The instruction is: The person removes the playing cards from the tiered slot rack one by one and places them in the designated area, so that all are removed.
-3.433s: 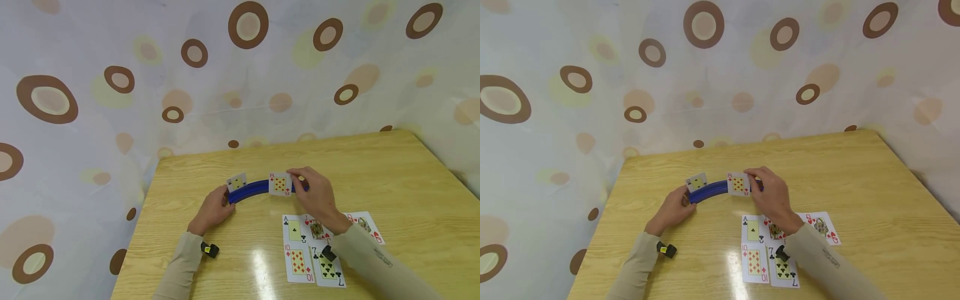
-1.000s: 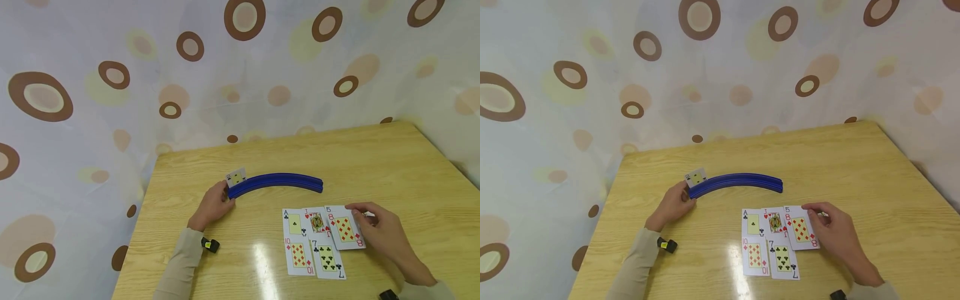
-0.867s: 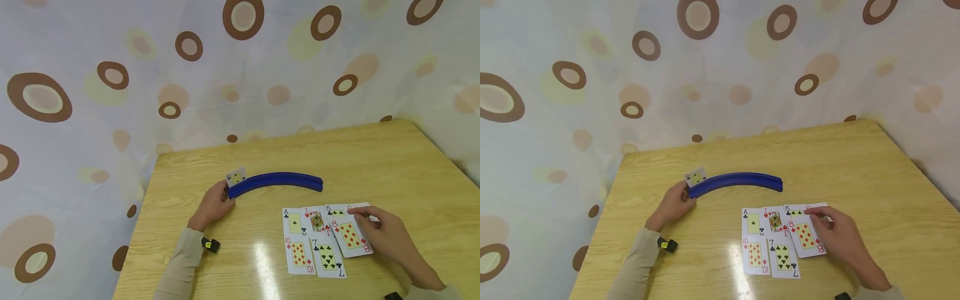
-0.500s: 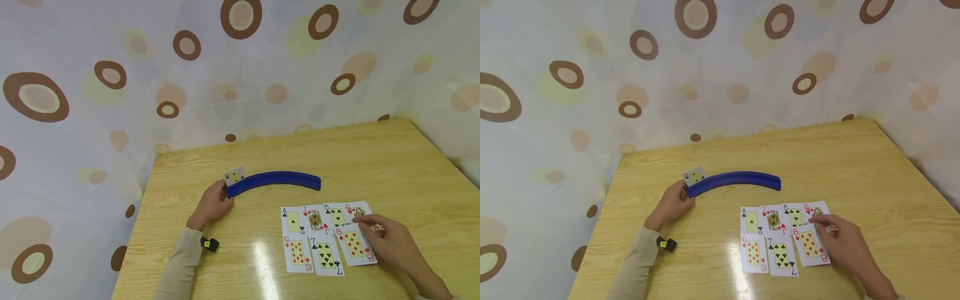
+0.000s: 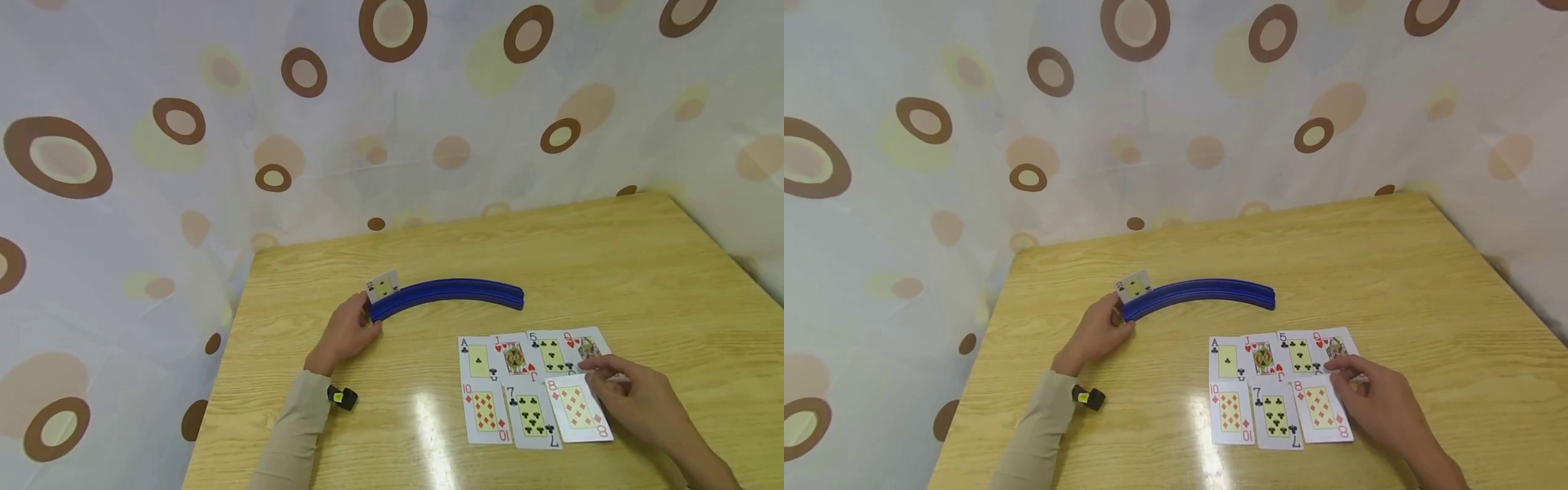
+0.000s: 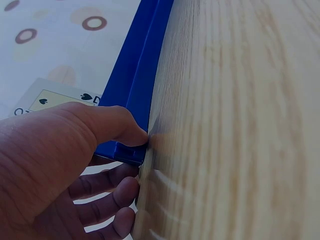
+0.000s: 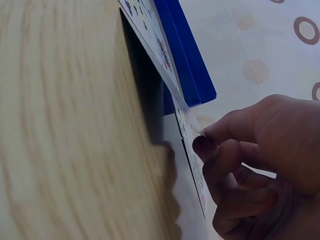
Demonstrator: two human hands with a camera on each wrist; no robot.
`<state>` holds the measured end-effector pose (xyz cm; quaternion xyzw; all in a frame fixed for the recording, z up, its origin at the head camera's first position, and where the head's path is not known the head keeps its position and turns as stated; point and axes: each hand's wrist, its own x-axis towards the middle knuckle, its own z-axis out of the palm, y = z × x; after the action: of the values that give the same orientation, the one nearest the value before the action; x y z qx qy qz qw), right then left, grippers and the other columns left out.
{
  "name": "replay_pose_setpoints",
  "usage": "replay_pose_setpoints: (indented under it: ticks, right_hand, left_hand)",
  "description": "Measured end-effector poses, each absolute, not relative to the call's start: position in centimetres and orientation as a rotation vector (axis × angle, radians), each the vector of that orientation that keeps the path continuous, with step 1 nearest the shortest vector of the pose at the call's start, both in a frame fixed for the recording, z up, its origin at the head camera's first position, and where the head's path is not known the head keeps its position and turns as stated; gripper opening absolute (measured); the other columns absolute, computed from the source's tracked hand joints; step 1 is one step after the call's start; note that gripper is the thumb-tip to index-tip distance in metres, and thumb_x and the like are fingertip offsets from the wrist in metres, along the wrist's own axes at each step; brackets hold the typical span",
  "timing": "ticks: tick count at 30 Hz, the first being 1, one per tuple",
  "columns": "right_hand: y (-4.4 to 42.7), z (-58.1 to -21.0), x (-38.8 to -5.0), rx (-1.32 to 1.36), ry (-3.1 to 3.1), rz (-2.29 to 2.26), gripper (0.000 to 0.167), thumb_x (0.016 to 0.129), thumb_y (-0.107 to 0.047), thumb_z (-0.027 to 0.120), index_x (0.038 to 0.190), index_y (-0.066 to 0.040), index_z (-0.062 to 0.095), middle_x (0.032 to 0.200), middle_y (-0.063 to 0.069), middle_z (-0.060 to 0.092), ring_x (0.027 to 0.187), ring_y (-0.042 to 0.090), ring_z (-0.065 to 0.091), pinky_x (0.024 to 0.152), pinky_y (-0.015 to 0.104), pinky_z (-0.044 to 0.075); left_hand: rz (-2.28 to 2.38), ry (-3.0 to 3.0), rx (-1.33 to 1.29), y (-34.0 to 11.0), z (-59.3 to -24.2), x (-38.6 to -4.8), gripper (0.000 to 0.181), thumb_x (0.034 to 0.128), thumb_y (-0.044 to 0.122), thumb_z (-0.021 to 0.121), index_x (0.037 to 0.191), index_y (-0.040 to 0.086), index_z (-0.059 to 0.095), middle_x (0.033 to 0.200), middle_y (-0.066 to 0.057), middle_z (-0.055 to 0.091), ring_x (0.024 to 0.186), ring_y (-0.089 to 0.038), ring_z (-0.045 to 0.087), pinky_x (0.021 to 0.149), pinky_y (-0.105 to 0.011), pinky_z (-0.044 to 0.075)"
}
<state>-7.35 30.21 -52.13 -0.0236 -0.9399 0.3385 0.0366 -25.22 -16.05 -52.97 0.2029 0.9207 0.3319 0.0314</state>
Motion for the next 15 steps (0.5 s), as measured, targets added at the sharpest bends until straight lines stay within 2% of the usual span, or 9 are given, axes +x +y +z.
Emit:
replay_pose_setpoints:
  ticks: [7,15]
  right_hand:
    - [30.3,-52.2,-7.3,-0.061,-2.882,0.993,0.016,0.099,-0.007,0.075,0.114,-0.008,0.08,0.09,0.002,0.073,0.064,-0.003,0.049,0.058,0.022,0.041]
    - [30.2,-52.2,-7.4,-0.049,-2.806,0.978,0.011,0.097,-0.007,0.078,0.107,-0.011,0.08,0.084,-0.001,0.069,0.061,-0.004,0.049,0.054,0.023,0.039]
  left_hand:
    - [0.991,2.824,0.55,-15.7,-52.3,-24.9,0.054,0.099,0.016,0.077,0.147,0.003,0.058,0.114,-0.01,0.069,0.091,-0.02,0.06,0.082,-0.035,0.051]
    - [1.035,2.833,0.64,-16.4,-53.5,-25.4,0.051,0.099,0.019,0.074,0.144,0.0,0.058,0.109,-0.011,0.068,0.087,-0.021,0.059,0.076,-0.035,0.05]
